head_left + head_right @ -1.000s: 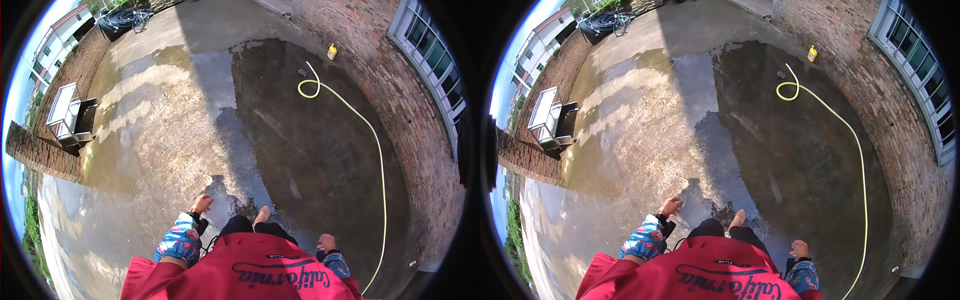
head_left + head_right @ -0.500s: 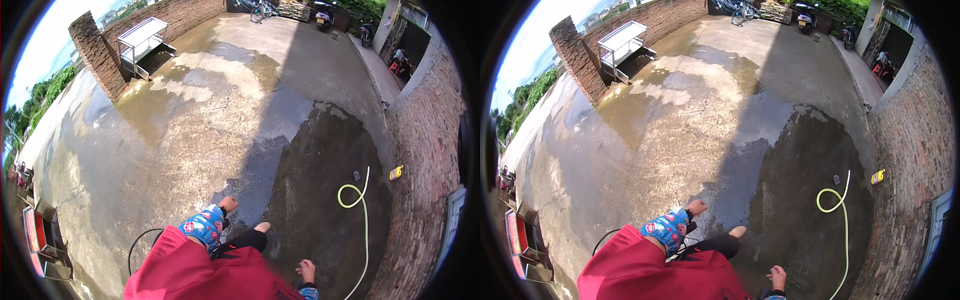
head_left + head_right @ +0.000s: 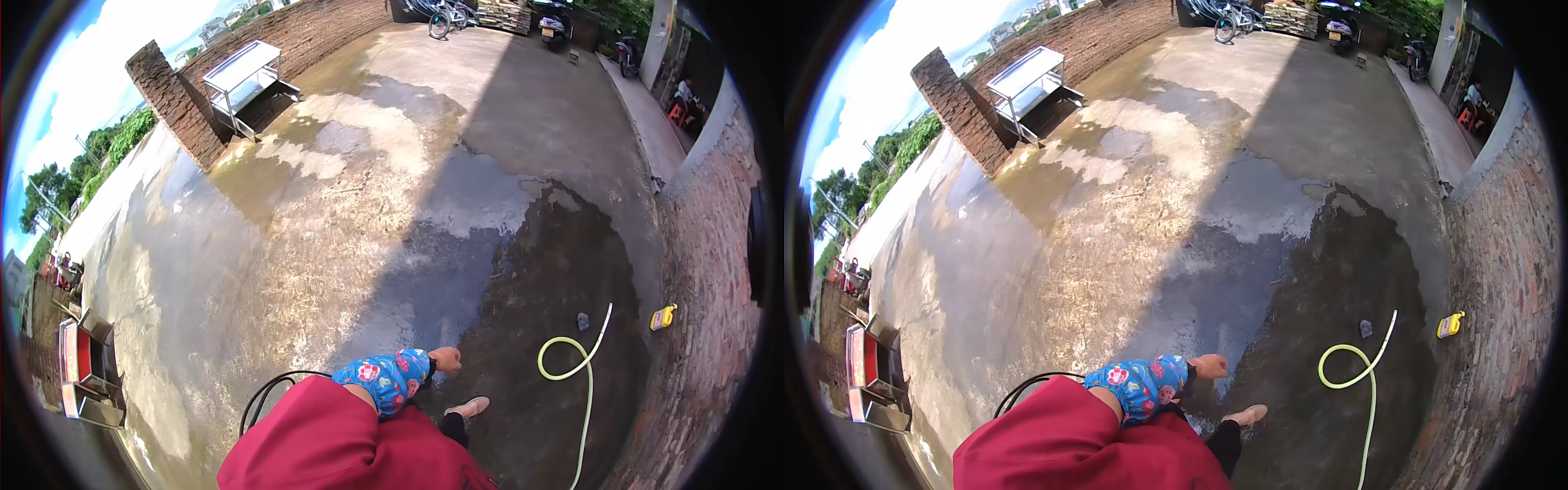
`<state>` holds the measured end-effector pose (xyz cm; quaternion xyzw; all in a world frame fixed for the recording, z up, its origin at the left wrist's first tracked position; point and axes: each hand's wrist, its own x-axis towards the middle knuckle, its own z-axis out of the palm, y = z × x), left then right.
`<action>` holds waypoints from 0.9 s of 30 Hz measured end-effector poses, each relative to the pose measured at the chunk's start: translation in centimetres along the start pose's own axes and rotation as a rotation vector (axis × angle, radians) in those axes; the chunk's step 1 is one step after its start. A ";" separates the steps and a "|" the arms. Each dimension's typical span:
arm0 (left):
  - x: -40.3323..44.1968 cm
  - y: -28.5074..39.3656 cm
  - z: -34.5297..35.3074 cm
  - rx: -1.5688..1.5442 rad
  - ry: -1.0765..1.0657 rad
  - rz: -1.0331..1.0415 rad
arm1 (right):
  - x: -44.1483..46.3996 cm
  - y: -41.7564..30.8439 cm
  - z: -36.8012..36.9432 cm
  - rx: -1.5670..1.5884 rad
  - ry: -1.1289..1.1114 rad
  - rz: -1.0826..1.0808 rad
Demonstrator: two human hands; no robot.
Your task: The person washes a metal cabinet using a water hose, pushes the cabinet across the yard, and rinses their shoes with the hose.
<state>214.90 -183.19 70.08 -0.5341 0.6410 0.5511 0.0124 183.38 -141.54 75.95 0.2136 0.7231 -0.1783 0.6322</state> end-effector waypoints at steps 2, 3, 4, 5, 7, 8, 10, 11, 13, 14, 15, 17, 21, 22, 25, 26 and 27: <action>1.8 3.1 2.0 0.063 -0.043 -0.011 | 0.5 -5.8 -3.0 -0.033 0.032 -0.105; 3.0 4.6 2.7 0.063 -0.039 -0.023 | 0.6 -9.2 -4.5 -0.055 0.045 -0.163; 4.2 6.1 3.1 0.070 -0.074 -0.061 | 0.8 -12.7 -5.8 -0.081 0.055 -0.226; 5.6 7.0 3.8 0.076 -0.109 -0.100 | 1.0 -16.4 -7.1 -0.118 0.073 -0.305; 8.0 9.4 5.5 0.074 -0.012 -0.080 | 2.3 -23.3 -9.4 -0.213 0.084 -0.427; 9.0 11.1 5.7 0.007 0.023 -0.081 | 3.8 -26.8 -10.4 -0.289 0.086 -0.494; 10.4 14.7 6.1 -0.034 0.043 -0.102 | 6.4 -33.1 -12.4 -0.375 0.084 -0.595; 11.2 16.1 7.0 -0.034 0.031 -0.109 | 6.9 -35.5 -12.9 -0.372 0.084 -0.628; 13.2 18.3 9.0 0.027 0.008 -0.087 | 7.1 -39.9 -13.3 -0.379 0.098 -0.642; 14.6 19.5 9.7 0.022 -0.081 -0.099 | 7.3 -41.9 -13.3 -0.389 0.108 -0.668; 16.1 20.6 10.4 0.022 -0.093 -0.105 | 7.8 -43.7 -13.2 -0.387 0.111 -0.655; 19.7 22.5 11.4 0.094 -0.167 -0.093 | 9.3 -47.8 -12.5 -0.405 0.066 -0.688; 27.1 26.2 13.0 0.156 -0.214 -0.288 | 11.2 -52.6 -10.5 -0.502 0.050 -0.520; 28.5 27.8 11.3 0.116 -0.244 -0.271 | 10.8 -54.0 -9.7 -0.519 0.008 -0.502; 34.4 28.6 14.2 0.032 -0.157 -0.158 | 13.6 -58.6 -11.2 -0.593 -0.003 -0.500; 35.2 27.8 16.1 0.058 -0.110 -0.092 | 14.8 -59.7 -11.8 -0.521 0.067 -0.497; 35.9 27.8 17.4 0.078 -0.184 -0.080 | 15.9 -60.3 -12.6 -0.451 0.138 -0.491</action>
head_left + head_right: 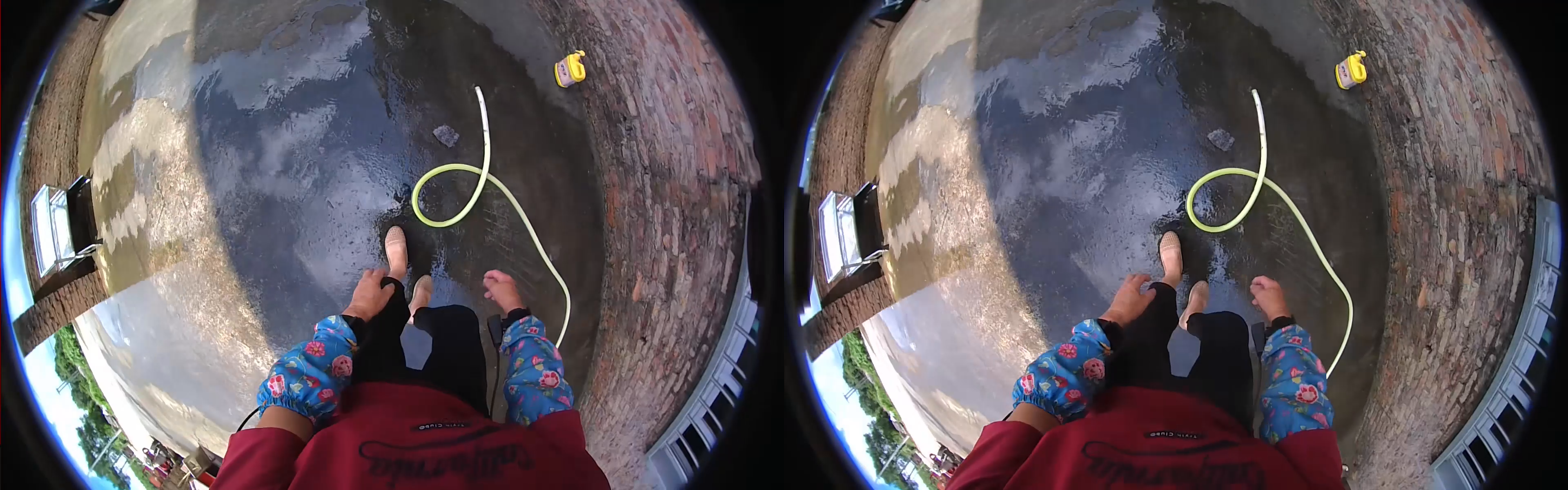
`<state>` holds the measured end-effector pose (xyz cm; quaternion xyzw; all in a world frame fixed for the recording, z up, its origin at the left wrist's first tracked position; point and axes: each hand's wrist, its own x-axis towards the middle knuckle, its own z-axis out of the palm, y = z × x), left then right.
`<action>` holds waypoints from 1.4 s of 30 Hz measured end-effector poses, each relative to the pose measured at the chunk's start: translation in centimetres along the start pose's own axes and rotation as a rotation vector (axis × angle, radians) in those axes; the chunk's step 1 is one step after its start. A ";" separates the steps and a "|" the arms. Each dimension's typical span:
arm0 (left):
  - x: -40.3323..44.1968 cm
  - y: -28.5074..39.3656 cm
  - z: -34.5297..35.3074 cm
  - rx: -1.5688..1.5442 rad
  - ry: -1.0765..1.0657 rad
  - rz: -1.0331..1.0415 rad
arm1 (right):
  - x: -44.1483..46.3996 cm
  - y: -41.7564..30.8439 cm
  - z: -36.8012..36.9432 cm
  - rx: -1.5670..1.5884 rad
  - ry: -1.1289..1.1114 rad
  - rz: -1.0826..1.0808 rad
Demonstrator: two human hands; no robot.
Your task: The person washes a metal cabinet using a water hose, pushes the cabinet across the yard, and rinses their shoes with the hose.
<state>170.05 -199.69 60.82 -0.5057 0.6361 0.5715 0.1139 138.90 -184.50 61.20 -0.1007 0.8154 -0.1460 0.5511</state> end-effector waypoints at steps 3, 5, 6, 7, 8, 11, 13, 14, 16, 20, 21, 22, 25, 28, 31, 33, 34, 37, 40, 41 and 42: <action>2.1 0.5 2.0 0.203 -0.030 -0.070 | 8.2 1.6 -0.4 0.025 0.010 -0.021; 3.9 -0.1 3.8 0.264 -0.045 -0.118 | 15.0 2.9 0.2 0.004 -0.021 -0.050; 4.7 -0.6 4.8 0.293 -0.039 -0.138 | 18.6 3.7 0.7 -0.027 -0.049 -0.094; 5.7 -1.6 6.0 0.282 -0.020 -0.143 | 22.1 3.5 0.7 -0.091 -0.069 -0.091; 6.4 -2.6 7.2 0.271 -0.007 -0.157 | 26.0 4.5 1.0 -0.208 -0.001 -0.234; 9.3 -4.2 9.8 0.129 0.063 -0.258 | 37.5 6.3 1.5 -0.417 0.105 -0.241; 10.9 -4.2 10.7 0.074 0.046 -0.310 | 44.8 7.8 1.7 -0.349 0.131 -0.238; 11.6 -4.2 10.7 0.018 0.040 -0.332 | 47.4 7.9 1.9 -0.353 0.168 -0.200; 12.9 -4.2 10.4 -0.007 0.044 -0.380 | 54.3 10.3 2.7 -0.466 0.334 -0.235; 14.8 -4.2 9.6 -0.066 0.031 -0.430 | 61.3 10.4 4.6 -0.402 0.489 -0.242; 16.3 -3.6 9.5 -0.080 0.063 -0.435 | 62.5 10.4 4.2 -0.383 0.531 -0.244; 16.7 -4.2 10.0 -0.082 0.069 -0.424 | 63.2 10.0 3.6 -0.364 0.573 -0.245; 16.3 -4.1 10.6 -0.091 0.044 -0.405 | 61.3 9.8 2.7 -0.029 0.487 -0.227; 14.0 -3.7 10.0 -0.012 0.004 -0.363 | 52.4 5.2 2.5 0.577 0.384 -0.144; 12.7 -4.1 10.6 -0.009 0.005 -0.324 | 43.3 -0.7 -1.5 0.618 0.340 -0.252; 13.0 -4.9 10.9 -0.014 -0.019 -0.308 | 36.8 -4.7 -5.2 0.604 0.328 -0.238; 14.1 -5.2 11.0 -0.072 -0.010 -0.333 | 34.0 -6.2 -7.2 0.632 0.317 -0.232; 17.2 -0.7 7.7 -0.435 -0.006 -0.428 | 24.1 -10.6 -12.1 0.532 0.317 -0.257; 22.2 5.1 4.2 -0.874 -0.030 -0.439 | 14.1 -13.7 -16.5 0.280 0.307 -0.314; 23.2 7.2 3.4 -0.933 0.014 -0.377 | 10.8 -14.1 -17.4 0.149 0.325 -0.404; 24.6 8.8 2.3 -1.050 0.001 -0.336 | 7.8 -14.9 -18.1 0.016 0.347 -0.489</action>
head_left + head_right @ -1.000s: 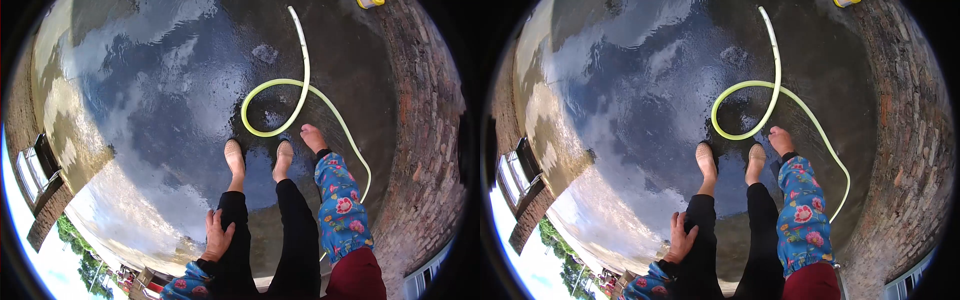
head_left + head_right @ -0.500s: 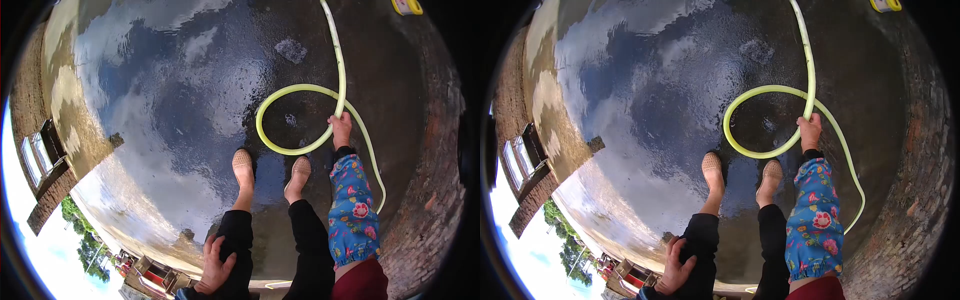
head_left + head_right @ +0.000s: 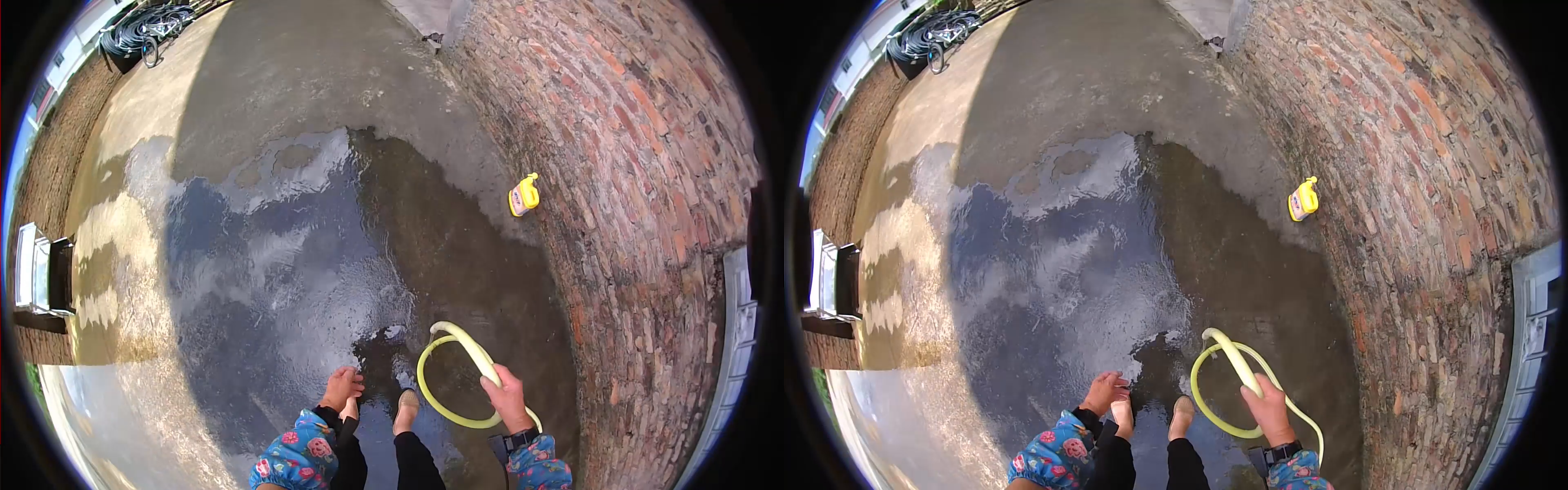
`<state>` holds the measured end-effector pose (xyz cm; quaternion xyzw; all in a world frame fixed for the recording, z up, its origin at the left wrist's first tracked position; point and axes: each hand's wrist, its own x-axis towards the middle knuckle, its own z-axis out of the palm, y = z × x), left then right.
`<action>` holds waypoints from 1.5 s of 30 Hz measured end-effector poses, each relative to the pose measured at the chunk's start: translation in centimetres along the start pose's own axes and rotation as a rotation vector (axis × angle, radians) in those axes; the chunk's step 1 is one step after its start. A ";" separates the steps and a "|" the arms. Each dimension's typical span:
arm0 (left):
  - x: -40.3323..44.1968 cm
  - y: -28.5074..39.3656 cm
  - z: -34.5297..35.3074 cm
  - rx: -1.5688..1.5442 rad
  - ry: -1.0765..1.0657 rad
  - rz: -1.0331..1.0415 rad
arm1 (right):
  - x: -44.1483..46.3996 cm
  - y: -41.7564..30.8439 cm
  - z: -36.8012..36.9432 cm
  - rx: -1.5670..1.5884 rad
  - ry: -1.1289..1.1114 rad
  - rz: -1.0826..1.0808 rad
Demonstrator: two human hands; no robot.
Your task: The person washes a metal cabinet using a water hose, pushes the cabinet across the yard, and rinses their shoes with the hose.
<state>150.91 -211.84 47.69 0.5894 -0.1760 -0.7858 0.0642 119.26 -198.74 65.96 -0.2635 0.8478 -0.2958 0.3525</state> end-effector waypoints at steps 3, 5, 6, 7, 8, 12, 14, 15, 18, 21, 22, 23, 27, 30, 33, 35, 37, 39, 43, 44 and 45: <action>0.6 4.9 3.0 -0.116 0.070 0.093 | -6.5 -7.9 -4.6 -0.129 -0.101 -0.109; 0.0 7.6 4.1 -0.135 0.116 0.097 | -10.2 -10.6 -6.7 -0.124 -0.130 -0.129; 0.5 8.5 4.4 -0.139 0.181 0.071 | -11.6 -13.3 -7.4 -0.128 -0.140 -0.160; 0.3 8.8 3.7 -0.078 0.157 0.037 | -14.0 -16.0 -8.1 -0.157 -0.181 -0.134; -0.7 10.0 4.0 -0.081 0.143 0.048 | -15.4 -16.8 -8.5 -0.158 -0.183 -0.199; -4.8 16.7 4.8 -0.429 -0.031 0.057 | -19.4 -23.3 -9.4 -0.137 -0.173 -0.393; -6.9 18.8 5.0 -0.498 -0.200 0.083 | -21.1 -24.3 -9.1 -0.126 -0.169 -0.440; -7.6 19.5 4.7 -0.500 -0.200 0.081 | -21.4 -23.9 -8.9 -0.162 -0.206 -0.409; -8.6 19.8 3.2 -0.191 -0.216 0.139 | -21.1 -22.1 -8.0 -0.182 -0.182 -0.503; -7.3 18.2 0.1 0.777 -0.119 0.490 | -22.1 -23.8 -7.4 -0.167 -0.217 -0.490; -6.3 17.0 -1.1 0.775 -0.122 0.490 | -22.3 -25.0 -7.2 -0.175 -0.213 -0.522; -8.6 17.3 -1.5 0.767 -0.147 0.313 | -22.6 -25.8 -7.1 -0.188 -0.207 -0.557; -9.6 15.4 -1.7 0.400 -0.295 0.058 | -24.1 -27.2 -7.2 -0.209 -0.194 -0.571; -9.8 15.4 -0.7 0.048 -0.414 0.046 | -25.7 -28.5 -7.0 -0.204 -0.189 -0.513; -10.7 17.0 1.4 -0.121 -0.420 0.016 | -27.6 -31.2 -6.3 -0.213 -0.165 -0.422; -12.2 17.5 2.4 -0.204 -0.387 -0.005 | -28.2 -31.1 -6.6 -0.219 -0.153 -0.436; -13.6 17.2 2.2 -0.396 -0.364 -0.075 | -29.1 -31.0 -6.9 -0.189 -0.156 -0.390; -11.3 17.3 2.2 -0.433 -0.372 -0.083 | -29.4 -31.7 -7.1 -0.222 -0.143 -0.403; -11.0 22.1 2.4 -0.489 -0.384 0.035 | -27.4 -28.4 -8.2 -0.308 -0.123 -0.388; -10.7 22.9 2.3 -0.546 -0.425 0.064 | -27.2 -27.4 -8.1 -0.297 -0.114 -0.363; -11.8 24.6 2.5 -0.526 -0.389 0.138 | -26.7 -25.9 -7.8 -0.314 -0.073 -0.410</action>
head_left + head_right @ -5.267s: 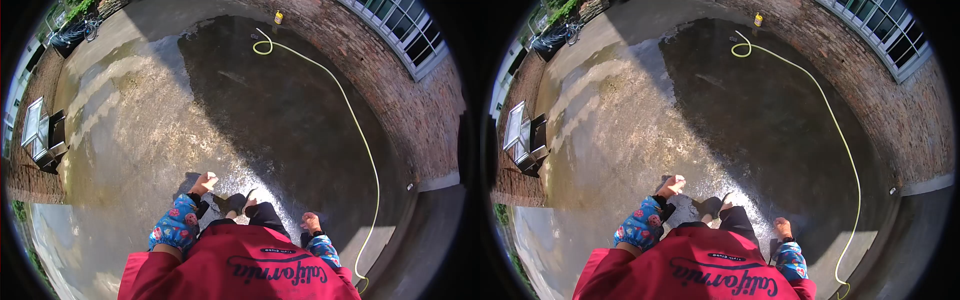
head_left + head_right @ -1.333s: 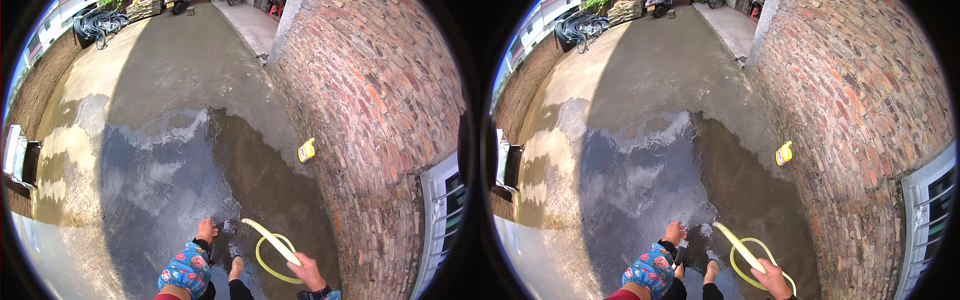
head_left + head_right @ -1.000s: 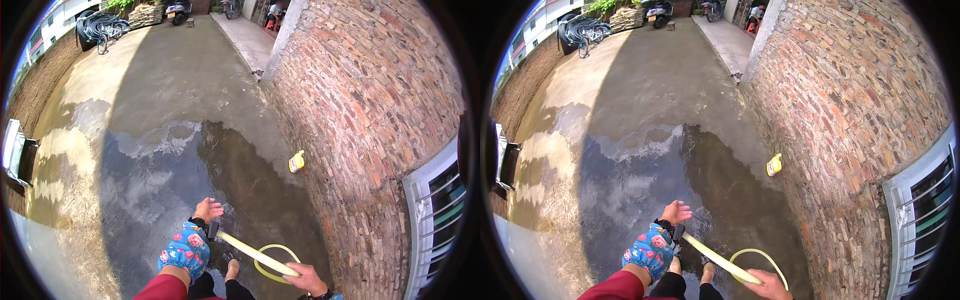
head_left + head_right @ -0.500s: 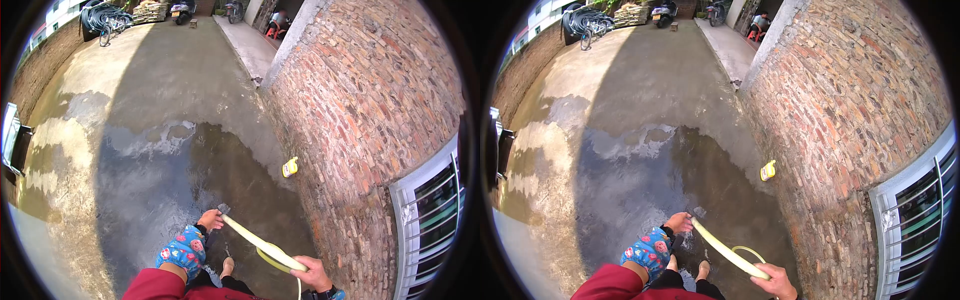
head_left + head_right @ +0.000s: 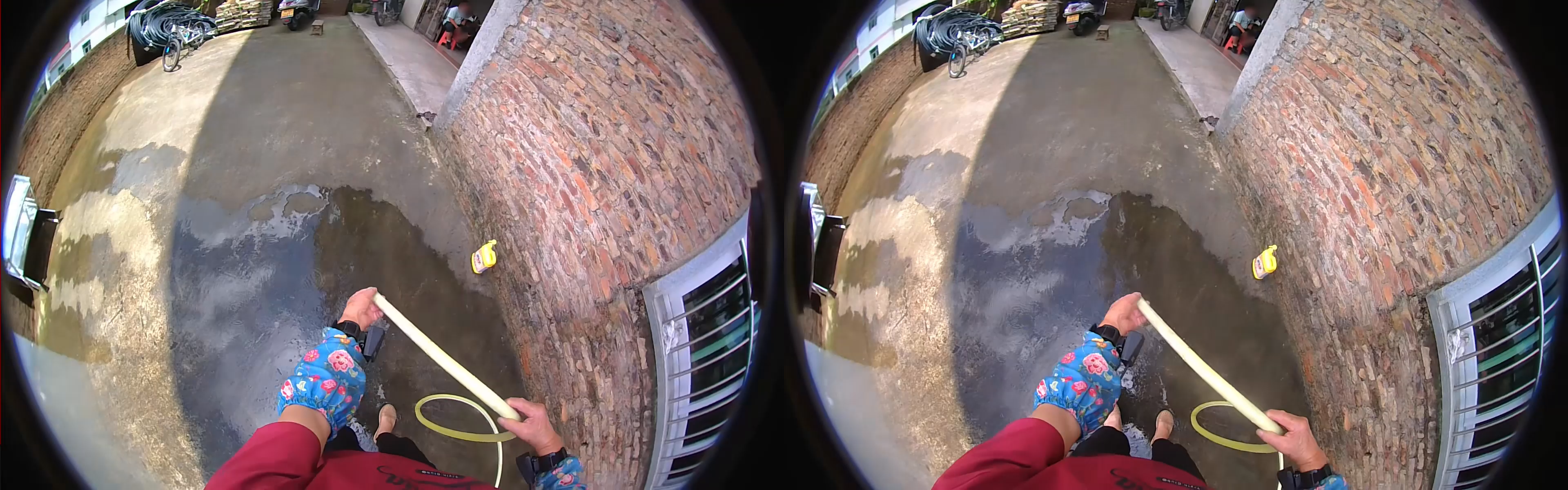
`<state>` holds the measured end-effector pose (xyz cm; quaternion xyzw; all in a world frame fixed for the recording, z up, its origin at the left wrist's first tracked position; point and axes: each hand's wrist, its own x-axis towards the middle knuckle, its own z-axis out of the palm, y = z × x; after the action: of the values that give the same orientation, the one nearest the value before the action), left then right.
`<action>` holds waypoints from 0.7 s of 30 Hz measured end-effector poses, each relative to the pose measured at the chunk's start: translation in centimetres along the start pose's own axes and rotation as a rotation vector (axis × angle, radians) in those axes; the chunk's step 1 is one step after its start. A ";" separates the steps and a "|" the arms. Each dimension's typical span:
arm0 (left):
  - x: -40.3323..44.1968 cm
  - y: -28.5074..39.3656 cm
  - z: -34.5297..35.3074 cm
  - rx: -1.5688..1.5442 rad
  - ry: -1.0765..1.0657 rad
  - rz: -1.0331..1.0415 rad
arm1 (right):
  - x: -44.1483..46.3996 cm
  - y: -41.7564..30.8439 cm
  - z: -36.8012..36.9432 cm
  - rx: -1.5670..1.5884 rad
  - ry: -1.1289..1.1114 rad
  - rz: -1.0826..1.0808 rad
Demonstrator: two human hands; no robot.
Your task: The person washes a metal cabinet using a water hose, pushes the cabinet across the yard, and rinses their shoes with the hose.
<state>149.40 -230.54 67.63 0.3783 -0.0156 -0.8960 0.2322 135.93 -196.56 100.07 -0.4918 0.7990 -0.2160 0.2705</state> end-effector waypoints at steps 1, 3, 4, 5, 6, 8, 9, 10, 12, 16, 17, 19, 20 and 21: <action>-1.1 1.1 1.2 0.037 0.015 0.073 | -0.1 0.9 0.6 0.005 -0.007 0.004; -1.0 3.3 3.8 0.074 -0.069 0.140 | 1.3 3.1 1.5 0.024 0.015 0.163; -0.9 3.9 4.5 0.082 -0.114 0.162 | 1.6 5.8 2.0 0.055 -0.002 0.241; -1.5 4.2 5.1 0.083 -0.121 0.174 | 1.5 7.1 2.5 0.055 0.004 0.228; -2.5 3.8 5.1 0.066 -0.102 0.165 | 1.5 7.8 3.0 0.008 -0.028 0.279; -3.1 2.7 5.1 0.059 -0.088 0.166 | 1.1 9.8 4.1 -0.062 -0.054 0.308; -2.7 2.2 5.2 0.070 -0.094 0.177 | 1.1 9.9 4.7 -0.059 -0.071 0.375; -2.9 2.3 6.1 0.067 -0.077 0.208 | 1.1 11.2 5.8 -0.013 -0.058 0.383; -3.3 1.5 7.0 0.070 -0.047 0.233 | 1.2 8.7 7.0 0.041 -0.059 0.421; -1.7 1.4 6.6 0.100 -0.108 0.173 | 1.5 6.4 10.8 0.297 -0.089 0.555; -0.4 1.1 6.1 0.106 -0.104 0.165 | 1.9 7.0 12.1 0.289 -0.093 0.559; 0.9 2.0 6.4 0.125 -0.061 0.106 | 2.4 12.8 15.2 0.170 -0.053 0.377; 1.9 2.9 6.4 0.165 -0.062 0.111 | 4.1 12.0 15.2 0.183 -0.074 0.401; 3.0 3.8 6.5 0.205 -0.063 0.116 | 6.5 9.0 15.0 0.196 -0.094 0.425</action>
<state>144.67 -236.13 71.07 0.3703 -0.1364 -0.8861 0.2431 137.13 -199.80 81.76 -0.2938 0.8462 -0.2073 0.3933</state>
